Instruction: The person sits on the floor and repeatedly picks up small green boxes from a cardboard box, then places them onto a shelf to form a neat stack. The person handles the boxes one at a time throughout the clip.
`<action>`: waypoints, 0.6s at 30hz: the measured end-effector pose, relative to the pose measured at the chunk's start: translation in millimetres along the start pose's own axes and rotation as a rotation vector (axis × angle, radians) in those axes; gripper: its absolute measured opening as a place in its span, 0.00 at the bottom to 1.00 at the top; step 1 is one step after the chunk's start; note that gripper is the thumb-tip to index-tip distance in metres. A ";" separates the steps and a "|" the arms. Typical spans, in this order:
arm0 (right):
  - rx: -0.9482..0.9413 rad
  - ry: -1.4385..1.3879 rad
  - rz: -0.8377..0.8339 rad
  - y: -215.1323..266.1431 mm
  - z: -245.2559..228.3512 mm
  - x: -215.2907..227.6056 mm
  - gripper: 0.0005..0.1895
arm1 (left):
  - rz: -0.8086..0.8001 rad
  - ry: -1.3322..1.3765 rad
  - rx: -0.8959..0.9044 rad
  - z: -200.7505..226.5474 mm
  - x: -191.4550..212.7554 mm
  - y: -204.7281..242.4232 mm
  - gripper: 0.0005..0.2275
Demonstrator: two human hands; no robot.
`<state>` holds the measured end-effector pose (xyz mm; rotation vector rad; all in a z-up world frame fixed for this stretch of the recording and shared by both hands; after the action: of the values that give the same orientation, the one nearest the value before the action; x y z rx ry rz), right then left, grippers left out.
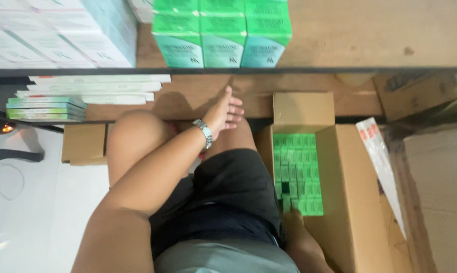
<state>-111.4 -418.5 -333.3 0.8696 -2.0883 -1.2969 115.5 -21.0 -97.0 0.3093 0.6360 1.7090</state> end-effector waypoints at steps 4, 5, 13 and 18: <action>0.032 0.145 0.008 21.9 -15.6 12.5 0.23 | -0.035 0.033 -0.017 1.7 -6.7 -4.8 0.33; 0.049 0.186 0.008 27.8 -25.3 15.9 0.23 | -0.040 0.038 -0.018 2.7 -9.3 -6.4 0.33; 0.247 0.478 -0.015 83.4 -113.7 19.4 0.25 | -0.032 -0.128 -0.278 22.9 -33.0 5.2 0.27; 0.549 0.525 -0.122 158.4 -213.9 -36.0 0.26 | -0.190 -0.169 -0.568 54.6 -52.5 45.5 0.33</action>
<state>26.8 -461.0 -106.9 1.4081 -1.9841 -0.4482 119.9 -63.8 -19.8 -0.0121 0.0395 1.5846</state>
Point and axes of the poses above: each hand's wrist, its own y-axis away from the middle knuckle, its own x-axis out of the back of the hand, z = x × y, the point moved 8 cm from there along -y, towards the middle knuckle, and after that the axes turned 12 degrees about z, right-handed, at the moved point
